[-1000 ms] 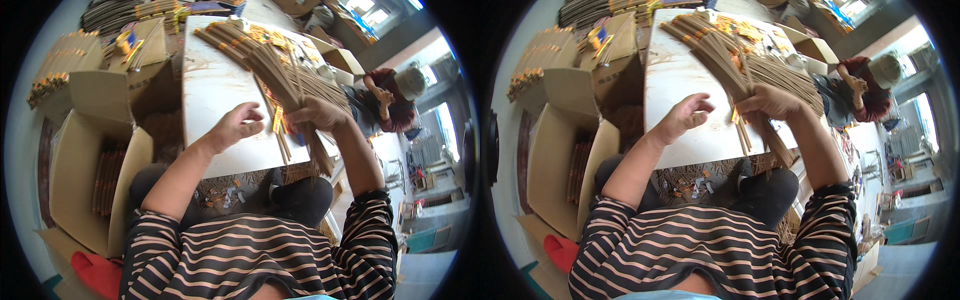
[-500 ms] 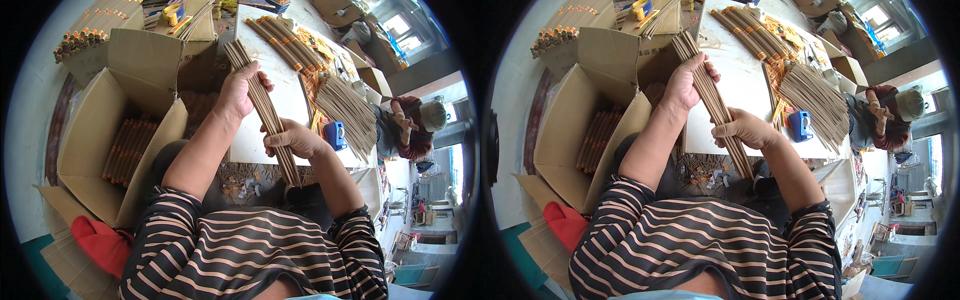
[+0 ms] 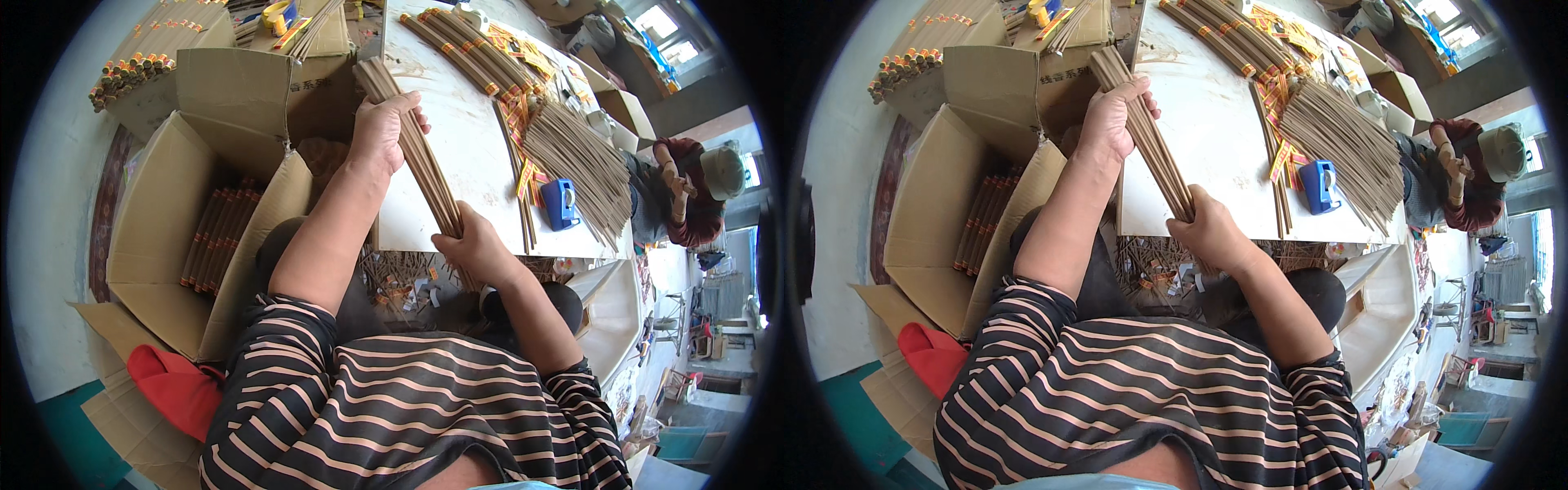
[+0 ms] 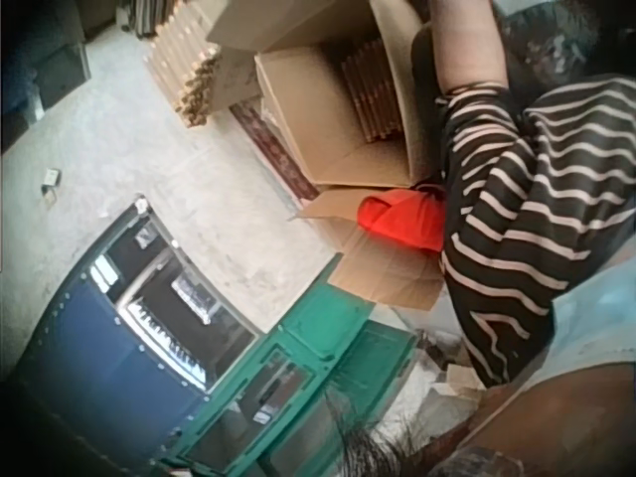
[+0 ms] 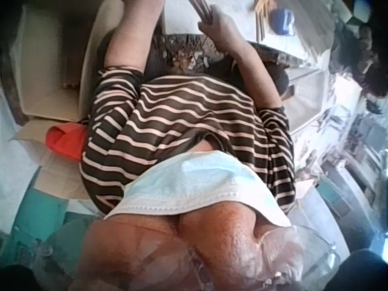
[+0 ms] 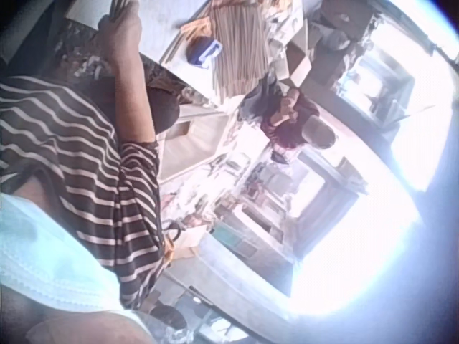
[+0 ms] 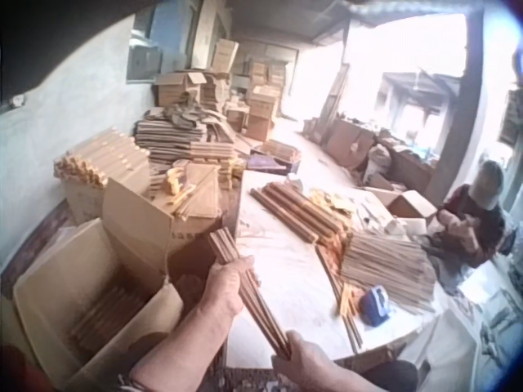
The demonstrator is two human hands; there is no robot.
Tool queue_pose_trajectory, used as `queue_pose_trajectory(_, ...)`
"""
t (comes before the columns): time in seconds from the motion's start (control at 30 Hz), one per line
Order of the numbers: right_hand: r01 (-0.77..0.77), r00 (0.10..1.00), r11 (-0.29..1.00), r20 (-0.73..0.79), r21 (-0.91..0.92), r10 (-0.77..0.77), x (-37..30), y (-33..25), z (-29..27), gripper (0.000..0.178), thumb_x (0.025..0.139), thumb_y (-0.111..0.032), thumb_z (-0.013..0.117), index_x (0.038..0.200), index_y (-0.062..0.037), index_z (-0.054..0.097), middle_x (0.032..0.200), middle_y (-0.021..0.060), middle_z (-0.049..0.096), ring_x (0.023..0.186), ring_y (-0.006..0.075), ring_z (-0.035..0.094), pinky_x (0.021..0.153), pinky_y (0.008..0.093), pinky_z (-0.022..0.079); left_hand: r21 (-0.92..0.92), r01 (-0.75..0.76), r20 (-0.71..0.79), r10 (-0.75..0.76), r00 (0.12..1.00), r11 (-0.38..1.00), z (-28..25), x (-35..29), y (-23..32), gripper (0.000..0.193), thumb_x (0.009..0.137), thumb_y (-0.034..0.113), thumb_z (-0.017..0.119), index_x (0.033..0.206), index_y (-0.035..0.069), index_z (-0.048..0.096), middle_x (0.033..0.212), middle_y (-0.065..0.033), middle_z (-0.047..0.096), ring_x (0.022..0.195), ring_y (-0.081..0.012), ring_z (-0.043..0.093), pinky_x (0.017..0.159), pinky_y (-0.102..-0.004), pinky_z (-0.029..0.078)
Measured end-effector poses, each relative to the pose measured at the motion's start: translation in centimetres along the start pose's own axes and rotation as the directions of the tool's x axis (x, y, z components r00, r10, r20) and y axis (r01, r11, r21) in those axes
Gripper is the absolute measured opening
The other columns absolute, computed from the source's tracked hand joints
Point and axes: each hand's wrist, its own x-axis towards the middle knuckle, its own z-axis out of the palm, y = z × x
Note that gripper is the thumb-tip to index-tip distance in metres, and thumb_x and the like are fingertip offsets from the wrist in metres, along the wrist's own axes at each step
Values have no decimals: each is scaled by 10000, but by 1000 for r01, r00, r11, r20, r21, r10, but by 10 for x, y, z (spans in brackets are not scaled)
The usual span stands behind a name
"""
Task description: The person gathers thin wooden sticks from a white bin and the table, aligns them into bundles, and secures them with rubber bands. The person repeatedly picks up sticks, arranges them, and places the finished bundles into a cardboard box.
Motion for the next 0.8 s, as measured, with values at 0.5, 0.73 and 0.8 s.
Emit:
queue_pose_trajectory(0.5,-115,987,852,154,511,41,-4,5,0,237,796,-32,655,940,-15,467,686,19,504,509,93,519,470,226,443,30,51,186,-56,981,998,6,-11,-11,223,818,74,637,997,38,510,774,-94,585,680,-198,599,649,-341,525)
queue_pose_trajectory(0.73,224,973,878,-155,423,-173,11,5,-2,209,807,-59,667,929,-64,497,731,-48,490,640,36,455,573,204,413,152,-299,494,190,848,942,70,-52,21,457,773,99,693,1139,-12,443,706,-62,588,618,-155,592,619,-274,487)
queue_pose_trajectory(0.8,310,947,844,-215,438,-237,24,-1,-5,209,812,-50,659,961,-54,513,781,-47,523,720,46,479,651,214,434,250,-424,553,231,801,871,84,-66,27,462,758,56,706,1146,-15,465,736,-14,580,670,-94,573,642,-231,476)
